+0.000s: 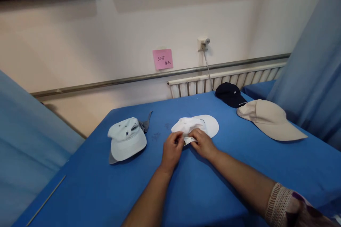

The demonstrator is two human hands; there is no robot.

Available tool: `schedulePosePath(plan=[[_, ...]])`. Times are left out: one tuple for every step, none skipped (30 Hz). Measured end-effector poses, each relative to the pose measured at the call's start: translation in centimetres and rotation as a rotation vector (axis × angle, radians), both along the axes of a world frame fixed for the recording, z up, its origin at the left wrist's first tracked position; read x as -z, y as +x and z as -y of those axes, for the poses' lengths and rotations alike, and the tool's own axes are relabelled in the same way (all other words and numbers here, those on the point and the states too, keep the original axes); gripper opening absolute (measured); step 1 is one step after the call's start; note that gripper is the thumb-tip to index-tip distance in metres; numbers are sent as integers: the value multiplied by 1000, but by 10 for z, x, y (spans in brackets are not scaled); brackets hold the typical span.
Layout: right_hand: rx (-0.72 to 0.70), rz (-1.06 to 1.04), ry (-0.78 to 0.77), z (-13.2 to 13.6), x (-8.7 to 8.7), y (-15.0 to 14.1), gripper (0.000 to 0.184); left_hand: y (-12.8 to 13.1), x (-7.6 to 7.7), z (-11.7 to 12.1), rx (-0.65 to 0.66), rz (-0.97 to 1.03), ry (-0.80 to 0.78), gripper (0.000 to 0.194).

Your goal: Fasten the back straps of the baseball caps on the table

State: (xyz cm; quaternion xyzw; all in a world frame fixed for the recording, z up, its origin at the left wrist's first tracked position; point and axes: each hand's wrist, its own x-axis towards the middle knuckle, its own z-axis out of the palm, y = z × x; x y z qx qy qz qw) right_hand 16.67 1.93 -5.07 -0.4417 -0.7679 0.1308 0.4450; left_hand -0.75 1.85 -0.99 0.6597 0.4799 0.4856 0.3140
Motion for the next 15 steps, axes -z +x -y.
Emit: schedulePosePath(plan=[[5,-15,4,0,0,0,23,3,0,3,88,-47,4,19],[11,-24,8,1,0,-1,23,5,0,5,145,-81,9,20],[15,-28,10,1,0,-1,22,7,0,6,175,-110,15,21],[18,-28,9,1,0,-1,22,8,0,7,187,-137,18,20],[16,-27,4,1,0,-1,20,9,1,7,187,-160,15,18],[12,-28,-8,1,0,-1,18,8,1,7,184,-177,5,14],[9,-36,-24,1,0,0,15,8,2,6,180,-180,-12,10],[11,-52,-44,0,0,0,13,7,2,5,176,-165,-39,8],[18,-75,-66,0,0,1,11,6,3,5,173,-128,-73,9],[30,-102,-88,-1,0,1,10,6,3,4,169,-72,-112,11],[48,-130,-107,-1,0,1,9,5,4,3,160,-1,-152,13],[70,-155,-121,-1,0,1,9,5,4,2,144,81,-189,15],[91,-175,-135,-2,1,1,8,5,3,1,125,164,-216,17],[108,-192,-150,-2,1,1,7,5,3,0,106,237,-234,20],[122,-210,-167,-2,1,2,6,5,2,0,89,294,-242,21]])
